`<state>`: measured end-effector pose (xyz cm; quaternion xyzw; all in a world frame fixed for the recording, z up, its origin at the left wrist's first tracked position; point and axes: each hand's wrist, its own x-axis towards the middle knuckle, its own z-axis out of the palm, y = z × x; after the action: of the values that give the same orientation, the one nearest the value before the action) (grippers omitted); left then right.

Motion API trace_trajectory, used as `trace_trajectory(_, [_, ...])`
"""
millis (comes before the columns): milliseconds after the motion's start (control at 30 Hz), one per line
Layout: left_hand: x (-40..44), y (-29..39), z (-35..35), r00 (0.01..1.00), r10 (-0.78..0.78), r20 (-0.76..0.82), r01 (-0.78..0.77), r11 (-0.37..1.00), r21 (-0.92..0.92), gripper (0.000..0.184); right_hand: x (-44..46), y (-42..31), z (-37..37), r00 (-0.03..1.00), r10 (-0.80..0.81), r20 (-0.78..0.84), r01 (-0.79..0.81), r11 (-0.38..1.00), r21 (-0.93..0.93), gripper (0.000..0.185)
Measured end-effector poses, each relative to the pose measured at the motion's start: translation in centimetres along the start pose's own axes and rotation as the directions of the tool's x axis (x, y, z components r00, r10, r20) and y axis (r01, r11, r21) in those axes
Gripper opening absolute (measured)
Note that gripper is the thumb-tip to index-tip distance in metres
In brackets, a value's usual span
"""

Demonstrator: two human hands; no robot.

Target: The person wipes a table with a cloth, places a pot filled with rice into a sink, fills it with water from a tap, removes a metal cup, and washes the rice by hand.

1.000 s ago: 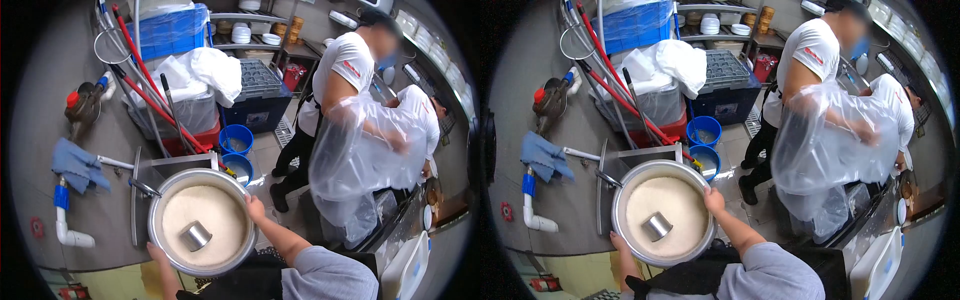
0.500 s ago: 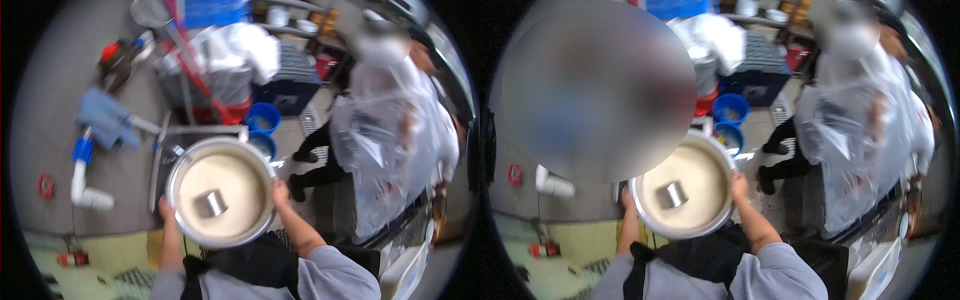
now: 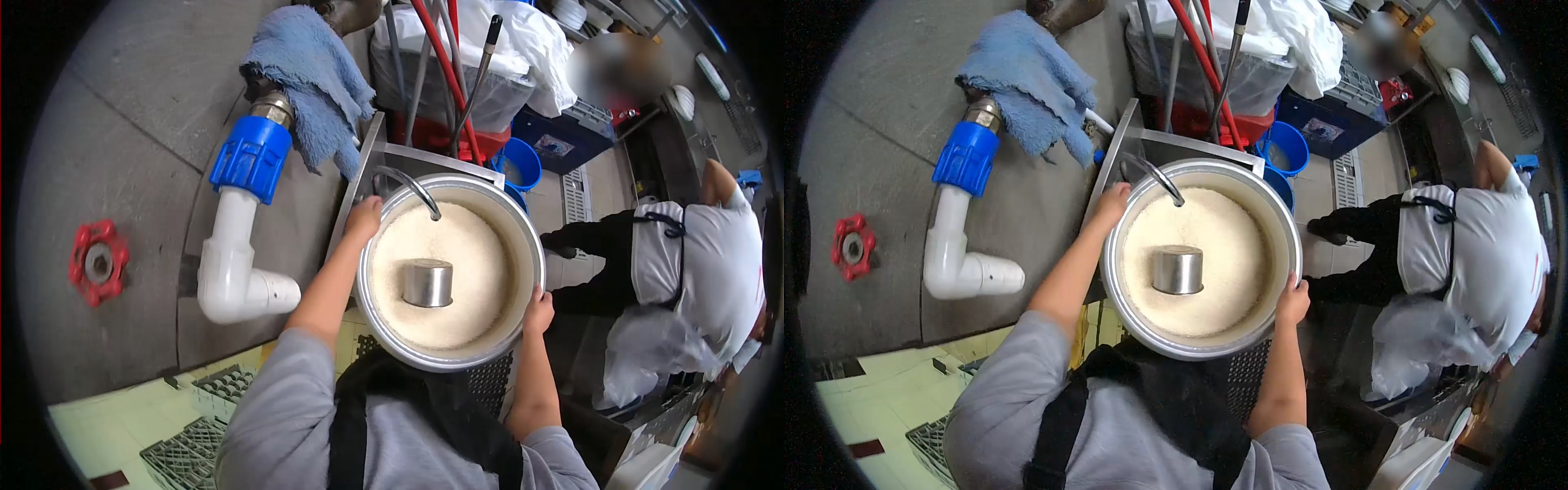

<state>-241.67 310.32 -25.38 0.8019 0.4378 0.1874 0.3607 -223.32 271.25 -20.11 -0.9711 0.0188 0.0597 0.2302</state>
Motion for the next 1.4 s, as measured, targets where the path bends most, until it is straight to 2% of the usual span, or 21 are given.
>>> trace_trajectory(67, [0.4, 0.9, 0.1, 0.983, -0.148, 0.108, 0.139, 0.986, 0.092, 0.026, -0.6, 0.1, 0.1, 1.0, -0.012, -0.022, 0.01, 0.998, -0.068, 0.052])
trace_trajectory(100, [0.3, -0.2, 0.7, 0.99, -0.1, 0.099, 0.102, 0.995, -0.017, 0.027, -0.7, 0.1, 0.1, 0.999, -0.013, -0.036, 0.011, 0.998, -0.068, 0.052])
trace_trajectory(200, [-1.2, 0.1, 0.9, 0.991, -0.132, 0.039, 0.129, 0.989, 0.071, 0.026, -0.2, 1.5, 1.6, 0.993, -0.038, -0.108, 0.038, 0.999, -0.004, 0.051])
trace_trajectory(300, [-1.5, -1.2, 2.0, 0.986, -0.147, 0.084, 0.14, 0.987, 0.079, 0.027, 0.3, 3.0, 2.2, 0.988, -0.042, -0.148, 0.045, 0.999, 0.018, 0.049])
trace_trajectory(333, [-0.3, -3.1, 3.3, 0.971, -0.17, 0.168, 0.197, 0.967, -0.16, 0.028, 0.1, 2.5, 1.9, 0.991, -0.021, -0.133, 0.025, 0.999, 0.03, 0.048])
trace_trajectory(400, [2.9, -7.7, 6.4, 0.924, -0.146, 0.354, 0.337, 0.751, -0.568, 0.034, -0.5, 1.9, 1.4, 0.994, 0.011, -0.112, -0.006, 0.999, 0.044, 0.046])
trace_trajectory(433, [3.3, -5.2, 3.7, 0.886, -0.037, 0.462, 0.322, 0.765, -0.557, 0.04, -0.6, 1.6, 1.2, 0.994, 0.019, -0.11, -0.014, 0.999, 0.049, 0.046])
trace_trajectory(467, [4.1, -2.9, 2.2, 0.783, -0.114, 0.612, 0.527, 0.645, -0.554, 0.039, -0.7, 1.4, 1.1, 0.994, 0.025, -0.11, -0.019, 0.998, 0.055, 0.046])
trace_trajectory(533, [5.1, -3.7, 3.8, 0.797, 0.014, 0.604, 0.381, 0.765, -0.52, 0.036, -1.0, 1.2, 1.1, 0.993, 0.052, -0.11, -0.047, 0.998, 0.046, 0.045])
trace_trajectory(633, [4.8, -3.6, 3.6, 0.758, -0.034, 0.651, 0.489, 0.69, -0.534, 0.034, -0.7, 1.4, 1.3, 0.99, 0.057, -0.125, -0.06, 0.998, -0.019, 0.044])
trace_trajectory(733, [4.0, -10.7, 7.4, 0.547, -0.265, 0.794, 0.786, 0.489, -0.378, 0.03, -0.9, 1.1, 1.0, 0.993, 0.059, -0.105, -0.058, 0.998, 0.008, 0.044])
trace_trajectory(767, [3.3, -12.3, 8.0, 0.696, -0.187, 0.693, 0.438, 0.876, -0.203, 0.03, -0.8, 1.2, 1.0, 0.993, 0.055, -0.107, -0.055, 0.999, 0.004, 0.044])
trace_trajectory(800, [2.3, -12.6, 7.7, 0.783, -0.025, 0.621, -0.023, 0.997, 0.068, 0.029, -0.7, 1.3, 1.0, 0.993, 0.05, -0.106, -0.05, 0.999, -0.001, 0.044])
trace_trajectory(833, [1.8, -12.7, 7.5, 0.78, 0.172, 0.602, -0.454, 0.818, 0.354, 0.029, -0.6, 1.5, 1.2, 0.994, 0.044, -0.104, -0.045, 0.999, -0.006, 0.044])
trace_trajectory(933, [1.9, -6.8, 4.1, 0.683, -0.069, 0.727, -0.429, 0.768, 0.476, 0.028, -0.5, 2.0, 1.6, 0.992, 0.047, -0.119, -0.049, 0.999, -0.011, 0.045])
trace_trajectory(1033, [2.1, -8.5, 5.3, 0.555, -0.019, 0.832, -0.649, 0.616, 0.447, 0.039, -0.6, 1.7, 1.5, 0.991, 0.07, -0.116, -0.068, 0.997, 0.023, 0.039])
trace_trajectory(1167, [1.0, -11.6, 6.8, 0.47, 0.217, 0.855, -0.785, 0.546, 0.293, 0.042, 0.1, 3.5, 2.5, 0.99, 0.039, -0.134, -0.04, 0.999, -0.004, 0.047])
trace_trajectory(1200, [0.7, -11.3, 6.8, 0.557, 0.134, 0.82, -0.213, 0.977, -0.015, 0.042, 0.0, 3.2, 2.2, 0.992, 0.041, -0.118, -0.04, 0.999, 0.006, 0.047])
trace_trajectory(1233, [0.3, -11.0, 6.9, 0.565, 0.006, 0.825, 0.478, 0.813, -0.333, 0.043, -0.1, 2.7, 1.7, 0.994, 0.043, -0.1, -0.042, 0.999, 0.017, 0.047])
trace_trajectory(1267, [0.0, -10.6, 6.9, 0.491, -0.09, 0.867, 0.867, 0.155, -0.474, 0.044, -0.2, 2.4, 1.5, 0.996, 0.045, -0.083, -0.042, 0.999, 0.03, 0.047])
trace_trajectory(1400, [-1.8, -6.9, 2.0, 0.567, -0.211, 0.797, 0.807, -0.056, -0.589, 0.045, 0.0, 2.3, 1.8, 0.992, 0.045, -0.117, -0.044, 0.999, 0.018, 0.045])
